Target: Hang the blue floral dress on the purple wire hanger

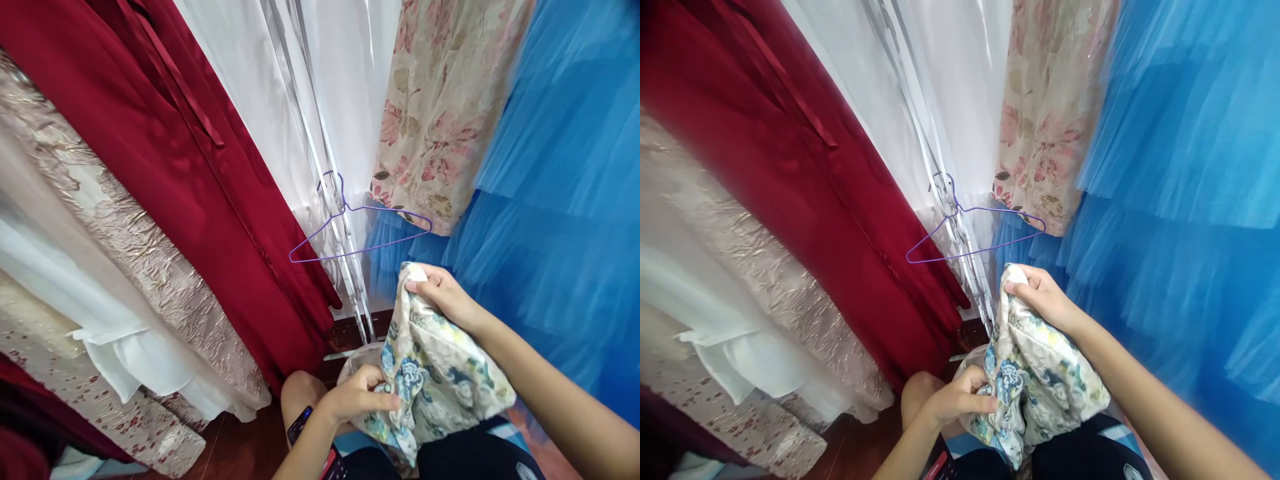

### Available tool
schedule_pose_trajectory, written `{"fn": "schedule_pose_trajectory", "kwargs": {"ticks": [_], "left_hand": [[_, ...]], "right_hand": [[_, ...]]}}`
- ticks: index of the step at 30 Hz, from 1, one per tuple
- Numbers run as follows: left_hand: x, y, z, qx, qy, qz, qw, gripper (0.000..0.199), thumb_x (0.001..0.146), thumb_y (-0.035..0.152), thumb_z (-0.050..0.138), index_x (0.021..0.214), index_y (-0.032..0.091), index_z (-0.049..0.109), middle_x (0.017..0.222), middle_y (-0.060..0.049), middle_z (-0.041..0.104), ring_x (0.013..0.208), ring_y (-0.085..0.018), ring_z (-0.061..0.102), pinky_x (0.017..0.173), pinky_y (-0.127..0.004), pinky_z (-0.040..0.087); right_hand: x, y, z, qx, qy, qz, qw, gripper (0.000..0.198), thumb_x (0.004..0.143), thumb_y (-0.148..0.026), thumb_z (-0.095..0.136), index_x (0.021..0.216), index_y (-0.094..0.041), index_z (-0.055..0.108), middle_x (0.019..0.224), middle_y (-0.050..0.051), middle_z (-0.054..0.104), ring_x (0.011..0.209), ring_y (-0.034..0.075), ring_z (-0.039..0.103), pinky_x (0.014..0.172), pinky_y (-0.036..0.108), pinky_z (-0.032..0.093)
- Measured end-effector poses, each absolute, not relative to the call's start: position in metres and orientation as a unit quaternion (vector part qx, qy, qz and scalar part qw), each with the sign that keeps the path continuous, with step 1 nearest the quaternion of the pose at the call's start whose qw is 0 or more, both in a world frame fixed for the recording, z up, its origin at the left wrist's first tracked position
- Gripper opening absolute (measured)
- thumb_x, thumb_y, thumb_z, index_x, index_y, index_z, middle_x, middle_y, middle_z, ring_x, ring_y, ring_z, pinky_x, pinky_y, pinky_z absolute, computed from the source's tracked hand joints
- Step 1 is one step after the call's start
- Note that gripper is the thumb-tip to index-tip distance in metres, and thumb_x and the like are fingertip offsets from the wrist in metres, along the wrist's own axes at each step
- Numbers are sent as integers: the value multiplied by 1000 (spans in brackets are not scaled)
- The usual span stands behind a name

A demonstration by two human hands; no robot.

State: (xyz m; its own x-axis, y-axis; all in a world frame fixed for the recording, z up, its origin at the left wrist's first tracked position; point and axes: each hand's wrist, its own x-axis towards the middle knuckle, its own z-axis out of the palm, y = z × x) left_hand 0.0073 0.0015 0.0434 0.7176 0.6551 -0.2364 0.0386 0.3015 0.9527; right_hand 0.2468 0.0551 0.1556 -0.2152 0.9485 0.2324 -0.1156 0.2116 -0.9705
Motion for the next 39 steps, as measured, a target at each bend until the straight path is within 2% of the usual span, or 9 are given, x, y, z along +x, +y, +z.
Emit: {"fn": "schedule_pose_trajectory", "kwargs": {"ticks": [3, 9, 12, 14, 17, 21, 27, 33, 39], "left_hand": [[-9, 4, 51, 577, 367, 233, 691, 40, 69, 43, 82, 91, 11, 72, 80, -3, 65, 72, -14, 55, 68, -23, 44], [-87, 32, 114, 640, 444, 311, 545, 35, 86, 44, 65, 107, 15, 68, 94, -6, 69, 89, -21, 62, 84, -31, 46], [-118, 38, 148, 741, 493, 223, 399, 34, 94, 44, 52, 83, 15, 65, 82, -3, 64, 79, -19, 57, 77, -30, 44], [-131, 42, 163, 804, 506, 158, 269, 38, 96, 44, 46, 76, 17, 65, 80, -3, 61, 81, -20, 54, 81, -32, 42], [-144, 54, 174, 840, 528, 82, 99, 32, 92, 48, 52, 89, 22, 71, 91, -6, 62, 92, -24, 53, 91, -38, 37], [-158, 83, 187, 822, 568, 46, -18, 37, 88, 53, 54, 105, 25, 70, 95, -8, 62, 94, -28, 53, 89, -41, 38], [-160, 146, 207, 807, 584, 79, -14, 27, 92, 41, 46, 97, 23, 64, 88, -7, 62, 95, -26, 52, 82, -35, 42], [-140, 197, 209, 791, 603, 103, 2, 32, 94, 39, 35, 88, 22, 62, 100, -6, 65, 105, -28, 49, 91, -39, 41], [-133, 208, 201, 784, 613, 99, 26, 28, 89, 37, 43, 80, 20, 64, 83, -7, 65, 97, -28, 54, 90, -39, 42]], "right_hand": [[250, 67, 172, -359, -596, 463, 550, 21, 80, -32, 71, 71, -18, 58, 52, -7, 46, 42, 6, 35, 40, 18, 27], [263, 94, 189, -344, -573, 479, 569, 15, 74, -29, 72, 81, -17, 66, 65, -1, 65, 54, 15, 59, 49, 23, 43], [267, 107, 188, -354, -624, 464, 519, 17, 77, -32, 70, 83, -17, 67, 65, -1, 64, 53, 15, 58, 48, 23, 41], [266, 116, 183, -360, -672, 438, 477, 17, 80, -32, 67, 83, -16, 67, 67, -1, 63, 54, 13, 55, 49, 22, 39], [259, 127, 172, -374, -719, 389, 438, 18, 82, -33, 65, 83, -15, 67, 69, -1, 62, 58, 13, 53, 51, 23, 38], [249, 139, 159, -391, -737, 334, 439, 24, 83, -40, 63, 82, -16, 63, 68, -2, 59, 59, 14, 51, 52, 24, 38], [238, 166, 153, -406, -773, 240, 425, 36, 84, -31, 59, 115, -14, 64, 105, 8, 71, 91, 24, 64, 81, 32, 47], [235, 175, 145, -453, -790, 196, 364, 21, 84, -27, 55, 90, -15, 71, 81, 5, 73, 77, 22, 65, 68, 27, 45], [238, 162, 141, -461, -787, 191, 364, 22, 86, -25, 54, 98, -18, 70, 92, 6, 76, 85, 25, 67, 75, 27, 46]]}}
